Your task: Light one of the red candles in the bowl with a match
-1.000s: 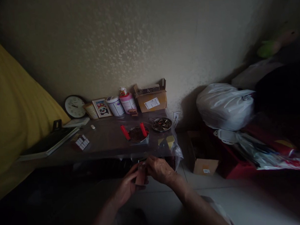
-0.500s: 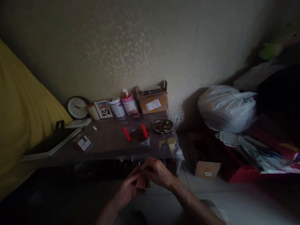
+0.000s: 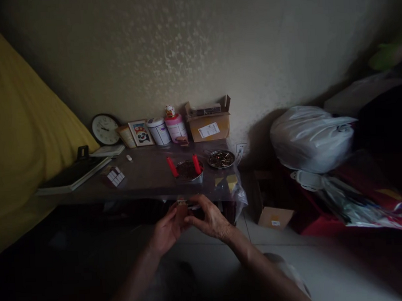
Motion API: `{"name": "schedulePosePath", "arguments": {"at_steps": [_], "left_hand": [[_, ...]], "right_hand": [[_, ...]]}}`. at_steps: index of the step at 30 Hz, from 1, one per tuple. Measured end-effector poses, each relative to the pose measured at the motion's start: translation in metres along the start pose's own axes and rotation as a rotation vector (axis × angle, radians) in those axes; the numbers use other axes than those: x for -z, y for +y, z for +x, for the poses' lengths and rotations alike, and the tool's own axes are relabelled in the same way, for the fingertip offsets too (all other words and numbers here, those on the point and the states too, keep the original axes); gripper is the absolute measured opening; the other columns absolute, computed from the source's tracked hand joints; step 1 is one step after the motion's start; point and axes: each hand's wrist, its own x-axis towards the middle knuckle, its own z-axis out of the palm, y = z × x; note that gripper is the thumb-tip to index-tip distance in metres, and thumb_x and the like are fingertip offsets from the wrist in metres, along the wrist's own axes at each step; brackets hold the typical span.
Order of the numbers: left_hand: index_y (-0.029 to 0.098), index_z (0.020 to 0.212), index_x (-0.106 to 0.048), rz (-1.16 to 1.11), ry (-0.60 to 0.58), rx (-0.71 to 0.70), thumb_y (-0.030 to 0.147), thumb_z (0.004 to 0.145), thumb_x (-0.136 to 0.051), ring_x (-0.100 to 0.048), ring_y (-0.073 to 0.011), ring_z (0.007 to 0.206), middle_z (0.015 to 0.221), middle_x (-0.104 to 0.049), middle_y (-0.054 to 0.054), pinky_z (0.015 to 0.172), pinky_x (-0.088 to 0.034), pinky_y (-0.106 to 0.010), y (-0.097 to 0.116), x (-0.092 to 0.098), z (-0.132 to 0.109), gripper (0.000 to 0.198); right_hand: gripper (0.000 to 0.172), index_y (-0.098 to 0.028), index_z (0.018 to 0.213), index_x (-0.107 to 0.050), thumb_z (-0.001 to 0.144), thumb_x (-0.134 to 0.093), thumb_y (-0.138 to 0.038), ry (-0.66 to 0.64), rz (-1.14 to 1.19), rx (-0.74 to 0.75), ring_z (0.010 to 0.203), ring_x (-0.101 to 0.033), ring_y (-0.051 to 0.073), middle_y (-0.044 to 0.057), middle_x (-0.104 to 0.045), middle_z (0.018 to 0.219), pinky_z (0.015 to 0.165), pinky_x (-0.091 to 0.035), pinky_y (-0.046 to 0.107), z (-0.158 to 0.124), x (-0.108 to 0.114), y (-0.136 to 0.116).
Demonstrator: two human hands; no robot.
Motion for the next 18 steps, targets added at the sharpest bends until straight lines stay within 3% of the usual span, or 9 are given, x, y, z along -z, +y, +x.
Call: {"name": "schedulePosePath", "arguments": {"at_steps": [5, 13, 18], "left_hand": [[0.026, 0.114, -0.053, 0.013, -0.017, -0.011, 0.023, 0.089, -0.050, -0.066, -0.0190, 0.088, 0.100, -0.068, -0.004, 0.061, -0.049, -0.025, -0.0006, 0.0010, 0.0006, 0.026], [0.022, 0.108, -0.056, 0.009, -0.048, 0.007, 0.023, 0.091, -0.046, -0.065, -0.0169, 0.086, 0.095, -0.069, -0.005, 0.068, -0.049, -0.026, -0.0010, -0.0011, -0.0007, 0.020], [0.018, 0.100, -0.061, 0.025, -0.025, 0.033, 0.025, 0.091, -0.047, -0.065, -0.0141, 0.079, 0.090, -0.069, -0.005, 0.070, -0.049, -0.027, -0.0033, -0.0002, -0.0005, 0.018]], "right_hand": [[0.064, -0.021, 0.129, -0.038, 0.075, -0.070, -0.034, -0.045, -0.188, 0.159, 0.114, -0.047, 0.021, 0.008, -0.049, 0.123, 0.096, -0.041, 0.036, -0.0029, -0.0091, 0.0043], [0.060, -0.024, 0.129, -0.040, 0.076, -0.068, -0.025, -0.042, -0.219, 0.141, 0.112, -0.048, 0.021, 0.007, -0.051, 0.120, 0.095, -0.040, 0.035, -0.0033, -0.0102, 0.0014], [0.048, -0.022, 0.121, -0.047, 0.078, -0.066, -0.026, -0.052, -0.260, 0.139, 0.103, -0.051, 0.019, 0.005, -0.056, 0.109, 0.090, -0.042, 0.034, -0.0040, -0.0104, 0.0029]]}}
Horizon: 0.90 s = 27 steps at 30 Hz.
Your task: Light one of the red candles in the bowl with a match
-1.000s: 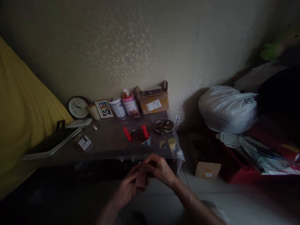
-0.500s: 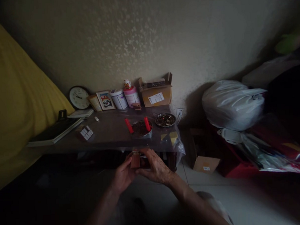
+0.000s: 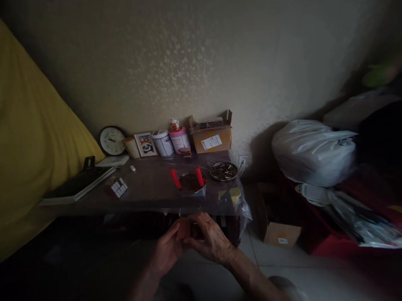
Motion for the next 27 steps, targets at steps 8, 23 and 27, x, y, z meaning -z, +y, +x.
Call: {"name": "schedulePosePath", "arguments": {"at_steps": [8, 23, 27], "left_hand": [[0.021, 0.106, -0.060, 0.178, 0.092, -0.167, 0.030, 0.082, -0.061, -0.061, -0.0227, 0.097, 0.107, -0.066, -0.006, 0.082, -0.046, -0.037, -0.003, 0.001, 0.004, 0.025], [0.021, 0.109, -0.061, 0.462, 0.047, -0.300, 0.025, 0.083, -0.059, -0.054, -0.0257, 0.112, 0.116, -0.064, -0.008, 0.095, -0.040, -0.038, -0.005, 0.006, 0.005, 0.026], [0.020, 0.103, -0.064, 0.324, 0.064, -0.263, 0.025, 0.081, -0.062, -0.056, -0.0228, 0.108, 0.108, -0.067, -0.008, 0.091, -0.042, -0.036, -0.002, 0.003, 0.003, 0.022]], "right_hand": [[0.030, -0.021, 0.110, -0.054, 0.083, -0.062, -0.031, 0.070, -0.045, -0.079, 0.096, -0.053, 0.019, 0.004, -0.058, 0.101, 0.084, -0.043, 0.031, 0.002, 0.004, 0.000], [0.026, -0.020, 0.105, -0.058, 0.080, -0.062, -0.028, 0.079, 0.186, -0.173, 0.095, -0.057, 0.019, 0.004, -0.062, 0.101, 0.084, -0.045, 0.031, 0.001, 0.006, 0.004], [0.021, -0.019, 0.099, -0.062, 0.082, -0.055, -0.030, 0.196, 0.378, -0.279, 0.090, -0.059, 0.019, 0.005, -0.065, 0.095, 0.084, -0.045, 0.032, 0.005, 0.007, 0.011]]}}
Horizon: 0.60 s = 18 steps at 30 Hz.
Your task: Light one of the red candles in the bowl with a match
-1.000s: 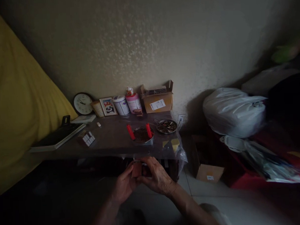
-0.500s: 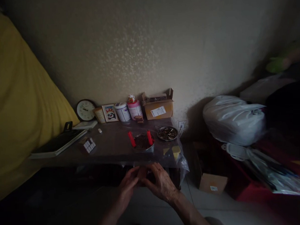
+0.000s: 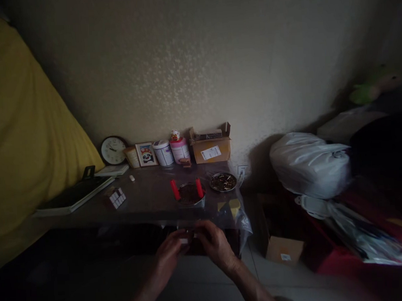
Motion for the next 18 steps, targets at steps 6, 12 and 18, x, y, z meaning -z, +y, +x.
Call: {"name": "schedulePosePath", "arguments": {"at_steps": [6, 12, 18], "left_hand": [[0.018, 0.101, -0.066, -0.039, 0.015, 0.065, 0.028, 0.081, -0.063, -0.059, -0.0221, 0.102, 0.106, -0.069, -0.010, 0.091, -0.040, -0.035, -0.0019, 0.0044, 0.0009, 0.022], [0.017, 0.096, -0.069, -0.057, 0.023, 0.069, 0.029, 0.075, -0.070, -0.060, -0.0231, 0.103, 0.102, -0.071, -0.009, 0.092, -0.040, -0.034, -0.0048, 0.0066, 0.0032, 0.024], [0.018, 0.098, -0.069, -0.092, 0.010, 0.075, 0.029, 0.077, -0.068, -0.059, -0.0224, 0.107, 0.107, -0.070, -0.008, 0.095, -0.039, -0.034, -0.0010, 0.0022, 0.0004, 0.024]], "right_hand": [[0.029, -0.018, 0.088, -0.062, 0.081, -0.055, -0.045, 0.069, 0.163, -0.106, 0.072, -0.061, 0.015, 0.002, -0.064, 0.076, 0.070, -0.050, 0.027, 0.0063, -0.0008, 0.0111], [0.030, -0.018, 0.083, -0.065, 0.076, -0.063, -0.047, 0.114, 0.189, -0.108, 0.073, -0.058, 0.014, 0.001, -0.061, 0.074, 0.072, -0.047, 0.026, 0.0064, 0.0004, 0.0105], [0.033, -0.019, 0.086, -0.065, 0.076, -0.062, -0.049, 0.145, 0.191, -0.128, 0.067, -0.057, 0.014, 0.000, -0.060, 0.068, 0.066, -0.047, 0.026, 0.0067, 0.0030, 0.0099]]}}
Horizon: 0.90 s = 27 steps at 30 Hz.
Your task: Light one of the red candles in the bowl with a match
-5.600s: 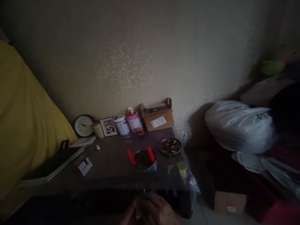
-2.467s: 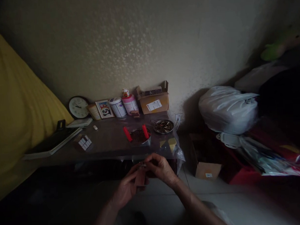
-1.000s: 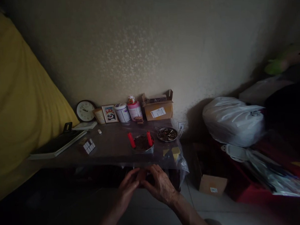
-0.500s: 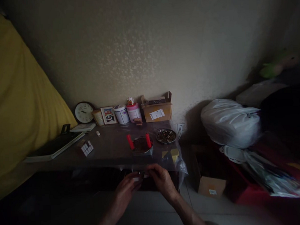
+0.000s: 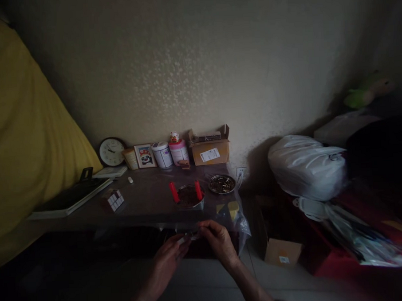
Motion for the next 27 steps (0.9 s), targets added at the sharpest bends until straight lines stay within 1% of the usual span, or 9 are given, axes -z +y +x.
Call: {"name": "schedulePosePath", "arguments": {"at_steps": [3, 7, 10, 12, 15, 18, 21, 24, 27], "left_hand": [[0.018, 0.095, -0.071, -0.028, 0.026, 0.005, 0.030, 0.071, -0.074, -0.060, -0.0222, 0.105, 0.105, -0.071, -0.008, 0.094, -0.040, -0.033, 0.003, -0.005, -0.001, 0.027], [0.018, 0.089, -0.072, -0.073, 0.069, 0.029, 0.031, 0.064, -0.079, -0.062, -0.0218, 0.101, 0.102, -0.072, -0.008, 0.091, -0.042, -0.032, 0.006, -0.010, -0.001, 0.029], [0.018, 0.088, -0.071, -0.102, 0.063, 0.037, 0.031, 0.065, -0.079, -0.063, -0.0218, 0.099, 0.100, -0.073, -0.008, 0.090, -0.043, -0.033, 0.004, -0.010, 0.000, 0.028], [0.018, 0.088, -0.071, -0.104, 0.056, 0.018, 0.032, 0.066, -0.078, -0.063, -0.0215, 0.097, 0.098, -0.073, -0.008, 0.090, -0.043, -0.033, 0.003, -0.008, 0.000, 0.028], [0.017, 0.090, -0.070, -0.097, 0.061, -0.015, 0.032, 0.069, -0.075, -0.063, -0.0205, 0.097, 0.099, -0.072, -0.008, 0.089, -0.043, -0.031, 0.002, -0.007, 0.002, 0.026], [0.016, 0.092, -0.070, -0.108, 0.061, -0.036, 0.030, 0.072, -0.073, -0.062, -0.0203, 0.098, 0.099, -0.071, -0.008, 0.089, -0.043, -0.031, 0.003, -0.006, 0.003, 0.024], [0.016, 0.093, -0.068, -0.113, 0.060, -0.056, 0.026, 0.075, -0.070, -0.062, -0.0192, 0.098, 0.100, -0.070, -0.007, 0.089, -0.044, -0.030, 0.002, -0.005, 0.005, 0.021], [0.016, 0.094, -0.068, -0.103, 0.058, -0.080, 0.023, 0.077, -0.067, -0.061, -0.0177, 0.099, 0.099, -0.070, -0.006, 0.090, -0.043, -0.029, 0.000, -0.004, 0.005, 0.019], [0.015, 0.092, -0.068, -0.091, 0.051, -0.104, 0.023, 0.078, -0.066, -0.060, -0.0170, 0.098, 0.097, -0.070, -0.006, 0.090, -0.044, -0.029, 0.002, -0.006, 0.002, 0.016]], "right_hand": [[0.036, -0.018, 0.087, -0.066, 0.075, -0.062, -0.052, -0.002, -0.005, -0.001, 0.067, -0.059, 0.016, 0.001, -0.063, 0.069, 0.066, -0.048, 0.027, 0.001, 0.001, 0.000], [0.039, -0.016, 0.085, -0.065, 0.076, -0.060, -0.054, 0.016, -0.043, 0.023, 0.072, -0.061, 0.018, 0.004, -0.066, 0.075, 0.070, -0.049, 0.027, 0.002, 0.004, 0.002], [0.040, -0.015, 0.083, -0.064, 0.079, -0.056, -0.054, 0.036, -0.101, 0.055, 0.075, -0.061, 0.018, 0.005, -0.066, 0.077, 0.070, -0.049, 0.027, 0.003, 0.006, 0.006], [0.040, -0.015, 0.082, -0.064, 0.081, -0.054, -0.054, 0.064, -0.156, 0.079, 0.074, -0.061, 0.019, 0.006, -0.066, 0.077, 0.068, -0.048, 0.027, 0.004, 0.007, 0.006], [0.037, -0.016, 0.085, -0.064, 0.083, -0.052, -0.050, 0.111, -0.256, 0.123, 0.075, -0.061, 0.020, 0.006, -0.066, 0.079, 0.068, -0.047, 0.027, 0.004, 0.005, 0.000], [0.030, -0.018, 0.089, -0.065, 0.086, -0.050, -0.044, 0.127, -0.351, 0.193, 0.078, -0.062, 0.020, 0.005, -0.068, 0.083, 0.071, -0.047, 0.027, 0.001, -0.002, -0.012], [0.023, -0.020, 0.092, -0.065, 0.088, -0.049, -0.036, 0.111, -0.433, 0.295, 0.082, -0.062, 0.018, 0.004, -0.068, 0.087, 0.076, -0.046, 0.026, -0.004, -0.014, -0.020], [0.019, -0.021, 0.091, -0.064, 0.089, -0.047, -0.028, 0.088, -0.505, 0.403, 0.083, -0.062, 0.017, 0.003, -0.067, 0.088, 0.076, -0.046, 0.026, -0.010, -0.027, -0.019], [0.018, -0.022, 0.090, -0.064, 0.090, -0.046, -0.023, 0.081, -0.565, 0.496, 0.081, -0.061, 0.016, 0.003, -0.066, 0.086, 0.074, -0.046, 0.026, -0.014, -0.036, -0.013]]}}
